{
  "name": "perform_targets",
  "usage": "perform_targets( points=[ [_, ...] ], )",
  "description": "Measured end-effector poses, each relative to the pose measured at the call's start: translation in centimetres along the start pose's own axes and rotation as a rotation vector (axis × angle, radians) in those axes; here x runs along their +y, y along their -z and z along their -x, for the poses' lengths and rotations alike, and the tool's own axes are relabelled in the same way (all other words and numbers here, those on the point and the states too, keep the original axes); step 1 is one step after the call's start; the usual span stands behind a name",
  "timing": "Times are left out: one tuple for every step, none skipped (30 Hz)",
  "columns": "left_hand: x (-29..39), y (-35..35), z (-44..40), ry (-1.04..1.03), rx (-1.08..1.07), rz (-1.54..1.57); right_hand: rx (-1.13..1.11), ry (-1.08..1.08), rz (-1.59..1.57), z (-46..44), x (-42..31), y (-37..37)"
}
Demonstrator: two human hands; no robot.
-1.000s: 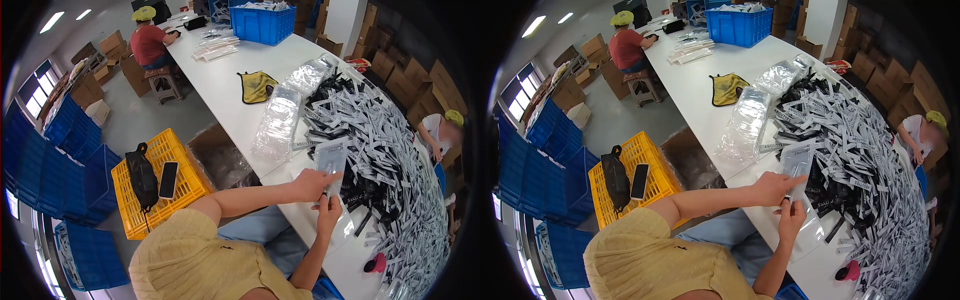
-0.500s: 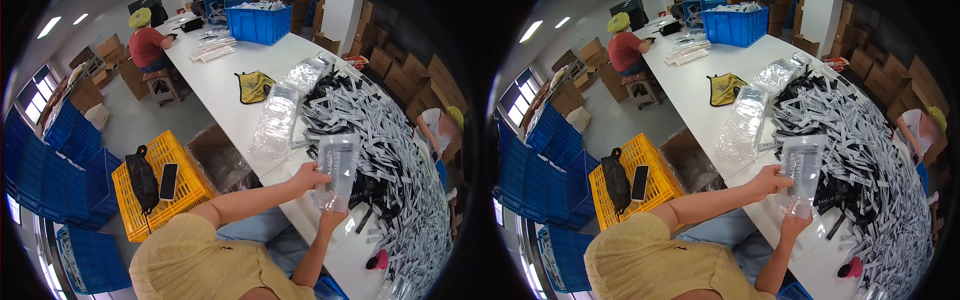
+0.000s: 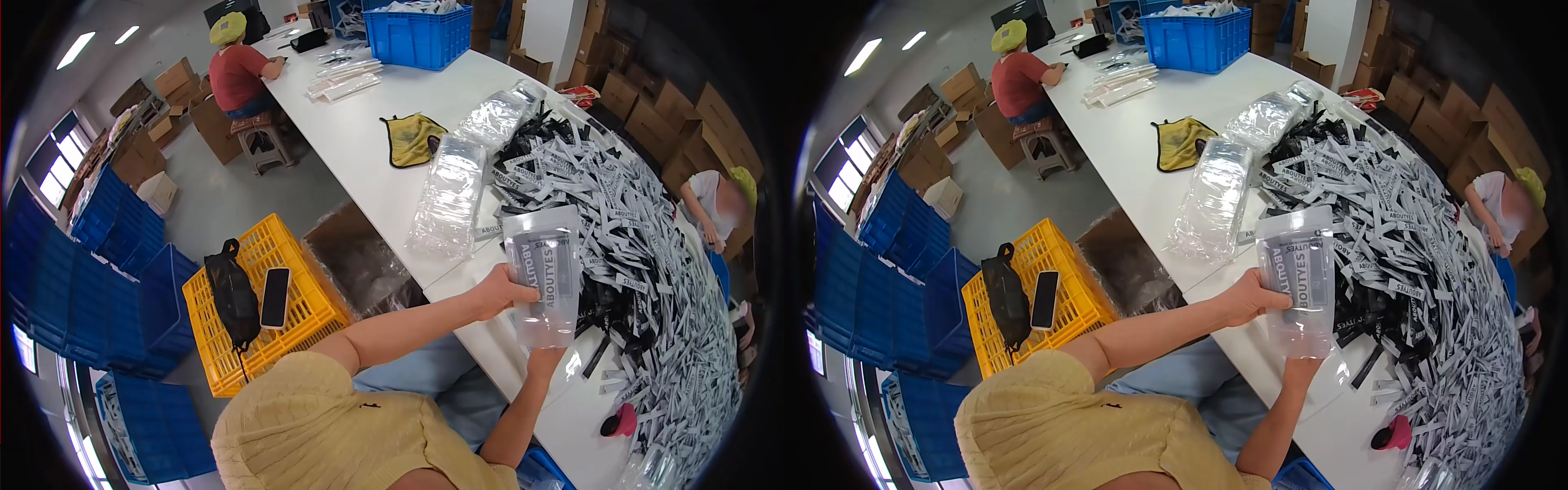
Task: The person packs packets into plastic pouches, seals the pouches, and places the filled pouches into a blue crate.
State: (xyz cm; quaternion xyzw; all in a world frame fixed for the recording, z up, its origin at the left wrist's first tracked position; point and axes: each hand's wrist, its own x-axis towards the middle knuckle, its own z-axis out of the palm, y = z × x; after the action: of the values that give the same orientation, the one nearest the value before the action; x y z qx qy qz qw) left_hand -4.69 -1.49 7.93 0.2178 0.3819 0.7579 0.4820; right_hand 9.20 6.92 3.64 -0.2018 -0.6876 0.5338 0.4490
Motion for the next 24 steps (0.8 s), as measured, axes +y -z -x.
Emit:
perform_targets(
  points=[
    [-0.1, 0.0, 0.0, -0.065, 0.018, -0.118, -0.033, 0.021, 0.101, 0.1, -0.1, 0.1],
    [-0.1, 0.0, 0.0, -0.065, 0.062, -0.149, -0.073, 0.156, 0.294, 0.3, 0.5, 0.3],
    [0.0, 0.1, 0.1, -0.064, 0.104, -0.18, -0.114, 0.291, 0.487, 0.7, 1.6, 0.5],
    [0.2, 0.1, 0.0, -0.067, 0.147, -0.211, -0.155, 0.428, 0.68, 0.7, 1.3, 0.4],
    [0.4, 0.4, -0.3, -0.093, 0.177, -0.124, -0.113, 0.442, 0.585, 0.6, 0.9, 0.1],
    [0.8, 0.8, -0.7, -0.116, 0.208, -0.037, -0.071, 0.452, 0.488, 0.7, 0.4, -0.3],
    [1.3, 1.2, -1.0, -0.139, 0.238, 0.05, -0.028, 0.461, 0.393, 0.9, -0.7, -0.6],
    [2.1, 1.6, -1.2, -0.198, 0.267, 0.039, -0.049, 0.302, 0.233, 1.2, -1.5, -0.5],
    [3.3, 2.5, -1.2, -0.182, 0.33, -0.127, -0.069, 0.146, 0.073, 1.7, -2.2, -0.1],
    [4.5, 3.8, -1.2, -0.166, 0.391, -0.295, -0.089, -0.009, -0.088, 2.1, -2.5, 0.3],
    [5.4, 4.5, -0.9, -0.152, 0.45, -0.463, -0.165, -0.045, 0.002, 2.3, -2.4, 1.1],
    [5.7, 4.5, -0.4, -0.381, 0.331, -0.678, -0.239, -0.082, 0.093, 2.5, -2.1, 2.1],
    [5.7, 4.2, 0.4, -0.61, 0.203, -0.89, -0.311, -0.12, 0.182, 2.5, -2.0, 2.5],
    [5.9, 3.6, 1.2, -0.837, 0.066, -1.096, -0.41, -0.058, 0.182, 2.4, -2.2, 2.2],
    [6.9, 0.9, 2.8, -0.814, -0.191, -1.327, -0.512, -0.001, 0.182, 2.4, -2.5, 1.6],
    [6.4, -0.3, 3.7, -0.83, -0.368, -1.474, -0.617, 0.053, 0.182, 2.6, -2.9, 1.1],
    [6.0, -1.0, 4.2, -0.841, -0.551, -1.612, -0.655, -0.003, 0.234, 2.5, -3.6, 0.7],
    [6.2, -1.3, 4.5, -0.651, -0.584, -1.667, -0.691, -0.056, 0.287, 2.2, -4.5, 0.2],
    [6.5, -1.4, 4.5, -0.459, -0.618, -1.714, -0.723, -0.109, 0.34, 2.1, -5.0, -0.1],
    [6.9, -1.4, 4.4, -0.266, -0.653, -1.753, -0.667, -0.173, 0.208, 2.4, -4.5, 0.0],
    [7.1, -1.1, 4.3, -0.276, -0.624, -1.731, -0.606, -0.233, 0.077, 2.7, -3.6, 0.2],
    [7.1, -0.4, 4.0, -0.289, -0.592, -1.707, -0.547, -0.291, -0.051, 2.7, -3.5, 0.2],
    [6.9, 0.2, 3.8, -0.304, -0.558, -1.681, -0.511, -0.281, -0.104, 2.7, -3.6, 0.2],
    [6.7, 0.7, 3.6, -0.272, -0.551, -1.594, -0.474, -0.271, -0.156, 2.8, -4.0, 0.3]
  ],
)
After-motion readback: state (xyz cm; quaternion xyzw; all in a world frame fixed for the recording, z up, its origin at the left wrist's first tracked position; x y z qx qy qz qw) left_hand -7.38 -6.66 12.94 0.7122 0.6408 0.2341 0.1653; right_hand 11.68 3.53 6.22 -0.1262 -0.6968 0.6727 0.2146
